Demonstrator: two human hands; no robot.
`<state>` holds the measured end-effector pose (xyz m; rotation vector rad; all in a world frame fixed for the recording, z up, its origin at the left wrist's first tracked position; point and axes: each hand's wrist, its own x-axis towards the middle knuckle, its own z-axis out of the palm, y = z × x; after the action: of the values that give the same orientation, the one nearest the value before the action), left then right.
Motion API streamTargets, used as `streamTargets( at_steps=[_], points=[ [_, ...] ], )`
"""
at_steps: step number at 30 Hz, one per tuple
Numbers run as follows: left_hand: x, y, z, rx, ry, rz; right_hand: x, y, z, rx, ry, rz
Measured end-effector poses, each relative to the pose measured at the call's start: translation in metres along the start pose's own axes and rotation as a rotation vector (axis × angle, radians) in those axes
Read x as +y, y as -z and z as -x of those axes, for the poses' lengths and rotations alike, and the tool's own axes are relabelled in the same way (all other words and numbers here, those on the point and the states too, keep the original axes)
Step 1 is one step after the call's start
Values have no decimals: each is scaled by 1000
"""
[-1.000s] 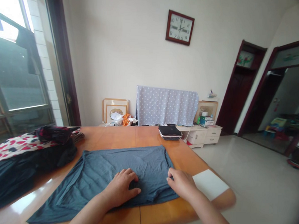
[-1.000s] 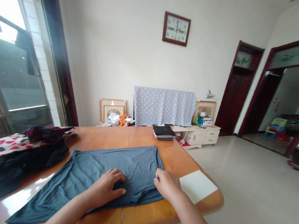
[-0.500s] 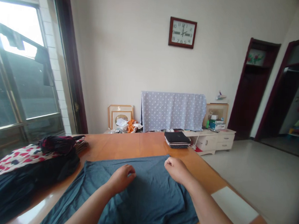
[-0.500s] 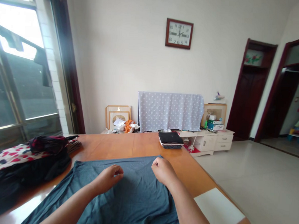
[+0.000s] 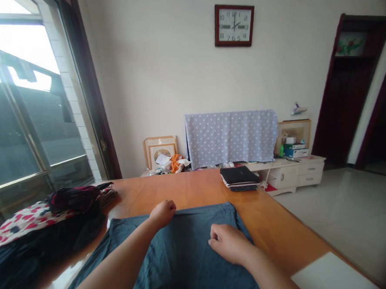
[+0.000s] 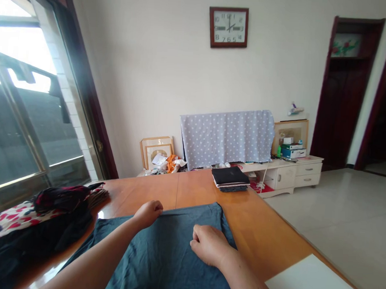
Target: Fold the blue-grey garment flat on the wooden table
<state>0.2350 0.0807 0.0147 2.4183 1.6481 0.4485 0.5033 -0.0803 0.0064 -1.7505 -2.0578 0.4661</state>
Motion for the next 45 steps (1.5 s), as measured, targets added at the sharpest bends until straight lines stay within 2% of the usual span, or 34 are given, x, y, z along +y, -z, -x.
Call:
streamTargets(
  at_steps=[7, 16, 28, 37, 41, 45],
  points=[
    [-5, -18, -29, -53, -21, -23, -5, 2, 2, -4, -42, -6],
    [-13, -27, -37, -26, -32, -87, -2, 2, -1, 7, -49, -19],
    [1, -21, -11, 149, -72, -160, -3, 4, 1, -10, -69, -38],
    [-18, -19, 12, 111, -154, -169, -3, 4, 2, -9, -73, -23],
    [-10, -22, 17, 150, -185, -151, -3, 4, 2, -4, -70, -30],
    [2, -26, 23, 104, -292, -93, -4, 6, 3, -16, -72, -37]
  ],
)
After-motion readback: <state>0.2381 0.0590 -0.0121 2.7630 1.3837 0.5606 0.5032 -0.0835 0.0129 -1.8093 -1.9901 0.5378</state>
